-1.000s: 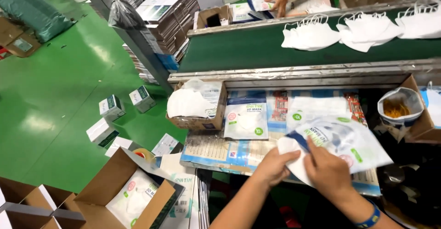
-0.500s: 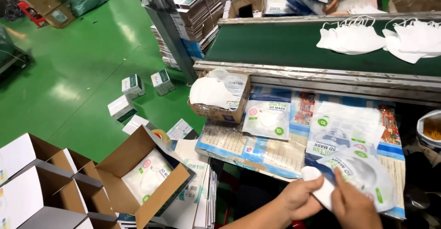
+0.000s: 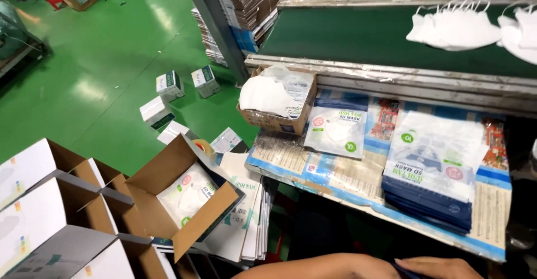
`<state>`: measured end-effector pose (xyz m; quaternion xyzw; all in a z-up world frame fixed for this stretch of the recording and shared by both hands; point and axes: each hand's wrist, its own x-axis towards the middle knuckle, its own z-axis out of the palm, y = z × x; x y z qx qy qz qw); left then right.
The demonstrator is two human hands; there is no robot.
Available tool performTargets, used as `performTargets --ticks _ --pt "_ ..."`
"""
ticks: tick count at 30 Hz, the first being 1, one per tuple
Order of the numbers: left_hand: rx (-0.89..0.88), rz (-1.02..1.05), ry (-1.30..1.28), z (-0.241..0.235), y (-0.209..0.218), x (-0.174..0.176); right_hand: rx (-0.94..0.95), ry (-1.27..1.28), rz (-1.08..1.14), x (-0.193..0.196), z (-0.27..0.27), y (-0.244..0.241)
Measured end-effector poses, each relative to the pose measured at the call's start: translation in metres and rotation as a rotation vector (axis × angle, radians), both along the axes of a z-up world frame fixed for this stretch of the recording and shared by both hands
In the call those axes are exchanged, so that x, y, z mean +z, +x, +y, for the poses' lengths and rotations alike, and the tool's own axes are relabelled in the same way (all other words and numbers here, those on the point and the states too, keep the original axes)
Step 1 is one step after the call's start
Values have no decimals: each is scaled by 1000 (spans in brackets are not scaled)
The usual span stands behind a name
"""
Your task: Packing face masks into individual sleeves and cardboard boxes in a manufacturing environment.
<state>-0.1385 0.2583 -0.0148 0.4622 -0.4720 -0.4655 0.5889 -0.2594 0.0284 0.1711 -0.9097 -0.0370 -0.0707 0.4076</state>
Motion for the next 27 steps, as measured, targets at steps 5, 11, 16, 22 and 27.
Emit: performTargets --ticks 5,11,16,22,27 --pt "65 -762 -36 -1 64 233 -423 152 97 -46 -9 -17" --pt "410 -881 -164 2 90 375 -658 343 372 60 23 22" --pt "325 -959 -66 -14 102 320 -726 317 274 65 18 23" --pt "324 -1363 -117 -88 188 339 -790 360 9 118 -2 96" --pt "245 -1565 -160 -164 336 324 -727 210 -88 145 -58 196"
